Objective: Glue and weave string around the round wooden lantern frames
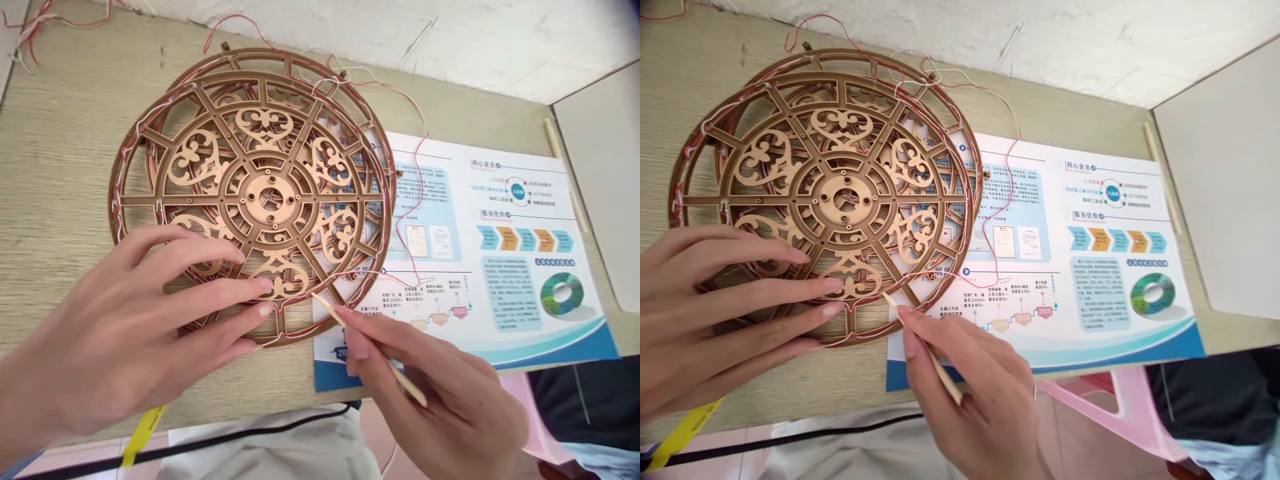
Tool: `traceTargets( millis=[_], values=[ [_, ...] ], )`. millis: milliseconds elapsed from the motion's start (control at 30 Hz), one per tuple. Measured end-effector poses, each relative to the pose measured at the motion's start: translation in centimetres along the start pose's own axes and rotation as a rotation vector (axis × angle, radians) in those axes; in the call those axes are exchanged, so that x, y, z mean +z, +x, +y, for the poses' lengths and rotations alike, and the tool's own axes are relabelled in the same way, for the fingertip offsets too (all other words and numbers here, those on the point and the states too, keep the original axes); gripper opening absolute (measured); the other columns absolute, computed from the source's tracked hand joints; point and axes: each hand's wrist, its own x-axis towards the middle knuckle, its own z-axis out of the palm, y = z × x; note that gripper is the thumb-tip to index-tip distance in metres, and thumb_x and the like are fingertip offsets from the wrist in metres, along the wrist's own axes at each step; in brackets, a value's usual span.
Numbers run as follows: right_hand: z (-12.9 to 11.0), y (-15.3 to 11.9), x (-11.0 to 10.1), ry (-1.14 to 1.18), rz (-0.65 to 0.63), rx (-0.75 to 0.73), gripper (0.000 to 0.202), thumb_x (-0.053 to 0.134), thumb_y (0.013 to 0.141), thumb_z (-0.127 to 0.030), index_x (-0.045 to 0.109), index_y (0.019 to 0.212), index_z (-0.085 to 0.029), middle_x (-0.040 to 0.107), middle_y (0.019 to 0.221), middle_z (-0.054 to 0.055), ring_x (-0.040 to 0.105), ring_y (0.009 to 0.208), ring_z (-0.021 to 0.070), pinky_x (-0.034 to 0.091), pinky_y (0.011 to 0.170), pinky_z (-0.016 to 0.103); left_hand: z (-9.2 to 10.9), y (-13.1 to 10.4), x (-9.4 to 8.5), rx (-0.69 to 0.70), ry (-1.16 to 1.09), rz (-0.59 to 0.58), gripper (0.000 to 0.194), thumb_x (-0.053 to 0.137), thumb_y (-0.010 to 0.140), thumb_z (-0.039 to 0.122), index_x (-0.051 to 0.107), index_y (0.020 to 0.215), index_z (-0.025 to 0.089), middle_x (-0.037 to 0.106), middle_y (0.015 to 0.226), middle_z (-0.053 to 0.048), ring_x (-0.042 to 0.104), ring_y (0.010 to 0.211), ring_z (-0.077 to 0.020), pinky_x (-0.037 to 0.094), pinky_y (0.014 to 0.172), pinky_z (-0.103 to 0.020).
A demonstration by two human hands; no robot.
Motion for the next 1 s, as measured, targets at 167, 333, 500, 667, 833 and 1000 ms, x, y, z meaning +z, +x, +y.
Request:
traceTargets(
  millis=[167,333,500,667,833,1000],
  values=[
    [0.0,0.2,-0.6,0.038,0.006,0.060,0.030,0.064,0.092,-0.008,0.074,0.113,-0.026,0.072,0.071,-0.006,0.061,0.051,0.0051,0.053,0.052,0.013,-0.1,-0.1,0.1,0.006,0.001,0.001,0.023,0.057,0.101,0.043,0.067,0.120,0.034,0.070,0.120,0.014,0.056,0.122,-0.0188,0.040,0.112,-0.042],
    [-0.3,1.1,-0.5,0.069,-0.035,0.014,0.029,0.063,0.088,-0.003,0.076,0.106,-0.022,0.070,0.064,-0.004,0.063,0.051,0.0084,0.052,0.049,0.017,-0.1,-0.1,0.2,0.018,-0.001,0.009,0.023,0.057,0.100,0.041,0.068,0.118,0.033,0.071,0.119,0.014,0.057,0.120,-0.0190,0.039,0.114,-0.042],
    [-0.5,1.2,-0.1,0.080,-0.020,-0.021,0.035,0.063,0.085,0.000,0.077,0.107,-0.023,0.072,0.066,-0.002,0.063,0.049,0.0104,0.052,0.047,0.020,-0.1,-0.2,0.2,0.007,-0.001,0.011,0.021,0.060,0.099,0.041,0.068,0.117,0.034,0.072,0.115,0.013,0.058,0.119,-0.0188,0.037,0.118,-0.042],
    [-0.3,0.6,0.3,0.022,-0.016,-0.018,0.035,0.064,0.085,-0.002,0.078,0.108,-0.025,0.074,0.068,-0.003,0.064,0.047,0.0102,0.052,0.046,0.020,0.0,-0.1,0.2,0.000,0.010,0.007,0.022,0.061,0.098,0.044,0.067,0.117,0.035,0.072,0.115,0.013,0.058,0.121,-0.0180,0.034,0.122,-0.041],
    [-0.5,0.4,0.5,-0.029,-0.024,-0.088,0.042,0.061,0.087,0.001,0.072,0.118,-0.025,0.072,0.068,-0.003,0.061,0.048,0.0103,0.052,0.047,0.021,0.1,-0.2,0.2,-0.005,0.007,-0.010,0.021,0.058,0.100,0.042,0.067,0.117,0.034,0.072,0.118,0.013,0.056,0.123,-0.0176,0.030,0.125,-0.041],
    [-1.0,0.2,0.6,-0.128,-0.077,-0.202,0.048,0.059,0.087,0.005,0.064,0.128,-0.018,0.067,0.065,-0.003,0.059,0.051,0.0119,0.053,0.050,0.025,0.0,-0.2,0.3,-0.001,0.002,0.003,0.020,0.060,0.099,0.039,0.068,0.116,0.033,0.071,0.117,0.014,0.057,0.123,-0.0179,0.032,0.124,-0.041]
  ],
)
